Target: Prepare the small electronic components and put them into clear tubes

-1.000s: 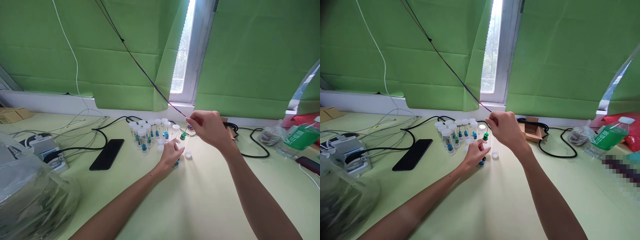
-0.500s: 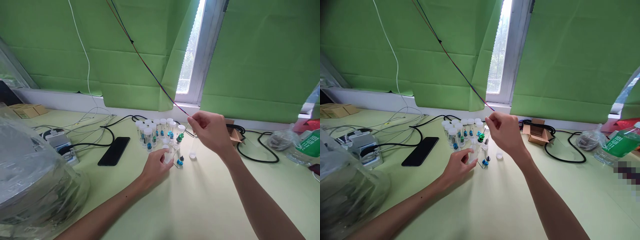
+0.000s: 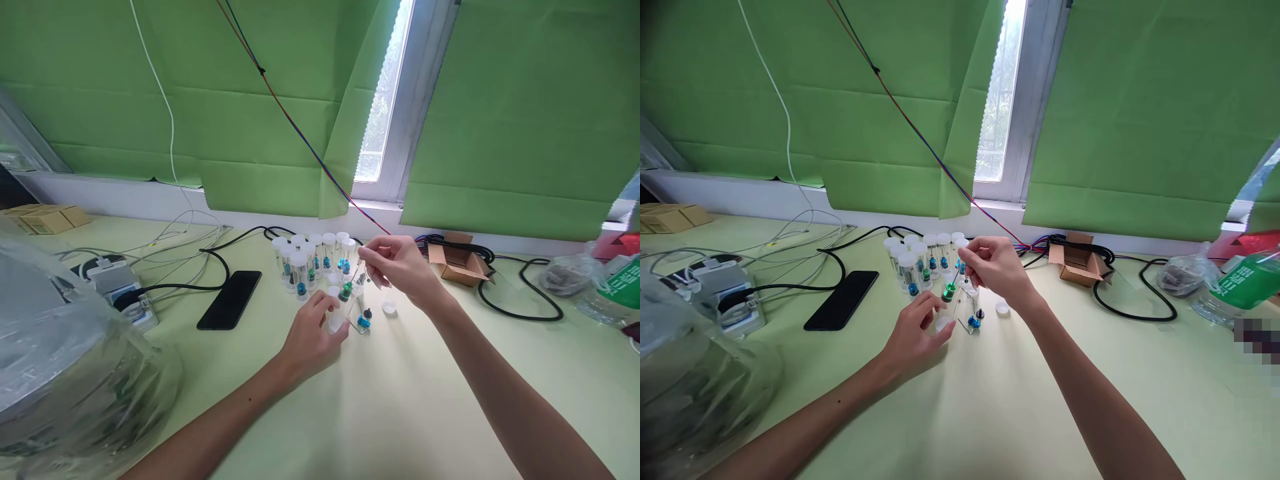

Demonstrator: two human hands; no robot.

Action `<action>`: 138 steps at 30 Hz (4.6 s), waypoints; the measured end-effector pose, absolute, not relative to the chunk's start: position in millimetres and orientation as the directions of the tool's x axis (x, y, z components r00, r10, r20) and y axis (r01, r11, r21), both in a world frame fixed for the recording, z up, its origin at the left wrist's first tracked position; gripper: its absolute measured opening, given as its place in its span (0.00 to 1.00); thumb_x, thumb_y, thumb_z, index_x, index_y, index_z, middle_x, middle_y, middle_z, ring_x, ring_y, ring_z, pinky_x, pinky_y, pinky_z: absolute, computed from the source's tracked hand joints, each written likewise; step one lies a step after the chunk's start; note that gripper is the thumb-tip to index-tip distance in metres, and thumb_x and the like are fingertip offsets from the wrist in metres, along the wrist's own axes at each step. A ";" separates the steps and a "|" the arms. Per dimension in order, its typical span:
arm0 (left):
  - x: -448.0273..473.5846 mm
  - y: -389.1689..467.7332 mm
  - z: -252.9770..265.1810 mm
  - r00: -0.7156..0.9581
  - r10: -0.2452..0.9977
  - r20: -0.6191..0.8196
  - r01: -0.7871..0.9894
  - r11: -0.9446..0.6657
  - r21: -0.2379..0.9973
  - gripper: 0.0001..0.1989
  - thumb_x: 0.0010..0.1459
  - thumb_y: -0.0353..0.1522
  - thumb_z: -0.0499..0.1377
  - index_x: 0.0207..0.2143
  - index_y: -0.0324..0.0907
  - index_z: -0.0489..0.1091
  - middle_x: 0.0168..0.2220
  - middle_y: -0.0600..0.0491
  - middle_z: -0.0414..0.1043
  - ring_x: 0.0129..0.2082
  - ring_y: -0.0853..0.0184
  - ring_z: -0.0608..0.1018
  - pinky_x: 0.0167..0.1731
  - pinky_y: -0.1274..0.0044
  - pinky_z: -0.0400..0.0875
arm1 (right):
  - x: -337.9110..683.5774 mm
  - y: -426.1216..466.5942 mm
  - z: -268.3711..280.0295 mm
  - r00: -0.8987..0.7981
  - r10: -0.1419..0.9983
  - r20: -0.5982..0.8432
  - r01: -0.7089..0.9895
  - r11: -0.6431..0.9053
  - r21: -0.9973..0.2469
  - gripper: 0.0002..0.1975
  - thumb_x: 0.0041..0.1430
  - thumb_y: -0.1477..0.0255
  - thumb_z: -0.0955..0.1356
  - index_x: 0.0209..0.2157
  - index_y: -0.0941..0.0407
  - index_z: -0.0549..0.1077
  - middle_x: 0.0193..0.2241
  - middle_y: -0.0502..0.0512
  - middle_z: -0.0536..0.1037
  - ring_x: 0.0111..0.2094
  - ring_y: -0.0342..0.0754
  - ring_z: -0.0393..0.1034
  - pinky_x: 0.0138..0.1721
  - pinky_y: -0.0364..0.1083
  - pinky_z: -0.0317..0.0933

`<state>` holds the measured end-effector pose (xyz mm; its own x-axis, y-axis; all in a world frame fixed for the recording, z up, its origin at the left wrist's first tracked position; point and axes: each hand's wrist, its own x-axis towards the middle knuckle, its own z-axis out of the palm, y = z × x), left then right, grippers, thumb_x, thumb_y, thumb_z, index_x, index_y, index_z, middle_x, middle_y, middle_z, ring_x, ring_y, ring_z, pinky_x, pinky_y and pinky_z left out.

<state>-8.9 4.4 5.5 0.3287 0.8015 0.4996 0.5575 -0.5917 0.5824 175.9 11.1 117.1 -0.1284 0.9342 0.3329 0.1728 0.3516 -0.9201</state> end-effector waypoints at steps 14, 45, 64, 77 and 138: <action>-4.8 -1.5 -1.5 0.335 0.851 0.405 0.515 -0.526 0.677 0.08 0.54 0.38 0.58 0.31 0.43 0.64 0.17 0.62 0.54 0.17 0.73 0.60 0.21 0.80 0.55 | 177.3 22.5 102.3 -0.226 0.895 0.385 0.213 0.431 -0.877 0.19 0.54 0.58 0.70 0.21 0.58 0.67 0.14 0.46 0.66 0.14 0.37 0.57 0.14 0.39 0.51; -5.2 -4.8 -3.9 0.309 0.793 0.524 0.467 -0.607 0.643 0.07 0.55 0.36 0.58 0.32 0.43 0.65 0.19 0.61 0.55 0.18 0.74 0.60 0.23 0.79 0.58 | 175.9 18.8 101.4 -0.159 0.849 0.503 0.482 0.512 -0.711 0.19 0.61 0.57 0.64 0.23 0.56 0.66 0.14 0.45 0.68 0.15 0.40 0.60 0.22 0.41 0.57; -4.1 -4.5 -2.4 0.289 0.840 0.459 0.500 -0.541 0.676 0.08 0.54 0.37 0.59 0.31 0.44 0.64 0.18 0.62 0.55 0.18 0.72 0.60 0.22 0.79 0.57 | 175.3 18.1 99.8 -0.182 0.841 0.510 0.562 0.515 -0.648 0.17 0.61 0.61 0.64 0.23 0.55 0.66 0.13 0.44 0.67 0.15 0.40 0.61 0.23 0.41 0.57; -1.4 -1.1 -2.3 0.298 0.841 0.451 0.488 -0.540 0.685 0.05 0.55 0.32 0.55 0.30 0.44 0.59 0.28 0.57 0.62 0.28 0.69 0.66 0.29 0.77 0.61 | 170.7 21.0 90.7 -0.273 0.855 0.440 0.565 0.513 -0.646 0.16 0.61 0.66 0.65 0.21 0.55 0.61 0.14 0.44 0.68 0.16 0.39 0.59 0.24 0.41 0.56; -4.3 2.2 -5.8 0.239 0.865 0.440 0.515 -0.498 0.698 0.06 0.58 0.36 0.55 0.32 0.43 0.65 0.23 0.59 0.63 0.21 0.72 0.63 0.23 0.79 0.58 | 194.1 28.6 91.0 -0.449 0.893 -0.024 0.458 0.207 -0.865 0.17 0.57 0.62 0.68 0.21 0.57 0.64 0.16 0.50 0.73 0.16 0.40 0.65 0.17 0.40 0.56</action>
<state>-4.3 2.2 -5.8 0.2395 0.8653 0.4404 0.5154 -0.4977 0.6976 194.1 28.6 91.0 -0.4493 0.8930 -0.0240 0.4579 0.2072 -0.8645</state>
